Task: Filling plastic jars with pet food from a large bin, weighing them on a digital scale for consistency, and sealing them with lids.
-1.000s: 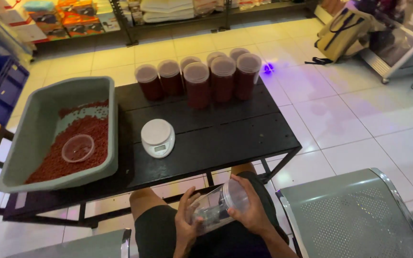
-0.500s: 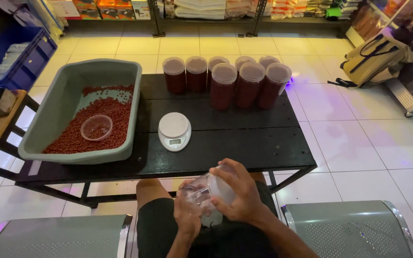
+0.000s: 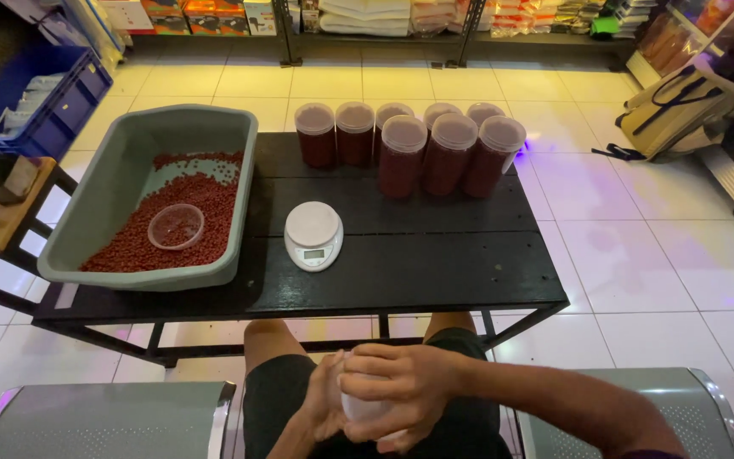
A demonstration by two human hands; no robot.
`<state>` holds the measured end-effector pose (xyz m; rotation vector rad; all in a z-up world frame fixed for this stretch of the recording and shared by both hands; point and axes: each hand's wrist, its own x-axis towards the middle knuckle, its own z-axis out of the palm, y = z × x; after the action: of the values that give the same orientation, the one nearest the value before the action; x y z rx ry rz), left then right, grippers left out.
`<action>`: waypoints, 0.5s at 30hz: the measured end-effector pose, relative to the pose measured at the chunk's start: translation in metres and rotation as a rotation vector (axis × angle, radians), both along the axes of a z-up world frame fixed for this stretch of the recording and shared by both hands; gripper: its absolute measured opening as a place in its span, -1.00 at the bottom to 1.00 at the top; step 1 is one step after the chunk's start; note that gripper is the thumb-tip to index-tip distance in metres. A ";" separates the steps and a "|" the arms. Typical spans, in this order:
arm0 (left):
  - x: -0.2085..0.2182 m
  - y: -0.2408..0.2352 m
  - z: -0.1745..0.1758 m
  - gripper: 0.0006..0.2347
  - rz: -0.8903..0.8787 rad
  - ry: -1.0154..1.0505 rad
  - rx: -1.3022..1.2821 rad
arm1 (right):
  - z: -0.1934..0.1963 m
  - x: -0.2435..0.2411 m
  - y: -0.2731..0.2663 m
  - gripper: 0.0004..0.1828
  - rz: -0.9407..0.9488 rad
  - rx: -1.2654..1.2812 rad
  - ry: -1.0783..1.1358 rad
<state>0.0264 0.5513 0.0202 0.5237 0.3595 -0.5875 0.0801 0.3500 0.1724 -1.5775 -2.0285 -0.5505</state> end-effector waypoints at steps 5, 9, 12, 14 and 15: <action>-0.002 -0.005 0.004 -0.38 -0.057 0.267 -0.022 | -0.012 0.023 -0.013 -0.51 0.063 -0.252 -0.001; 0.008 -0.002 -0.015 -0.51 0.317 0.024 0.094 | 0.011 0.012 -0.010 -0.01 -0.566 -0.509 0.717; 0.003 -0.007 -0.038 -0.48 0.700 -0.389 0.297 | 0.006 0.011 -0.008 0.05 -0.672 -0.395 1.131; -0.003 -0.008 -0.048 -0.52 0.870 -0.739 0.382 | -0.010 0.009 -0.006 0.07 -0.661 -0.254 1.190; -0.005 -0.009 -0.050 -0.50 0.901 -0.779 0.381 | -0.018 0.006 -0.005 0.00 -0.621 -0.122 1.048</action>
<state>0.0214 0.5424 -0.0298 0.8307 -0.0668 0.5752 0.0857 0.3450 0.1544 -1.9658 -0.8004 0.2155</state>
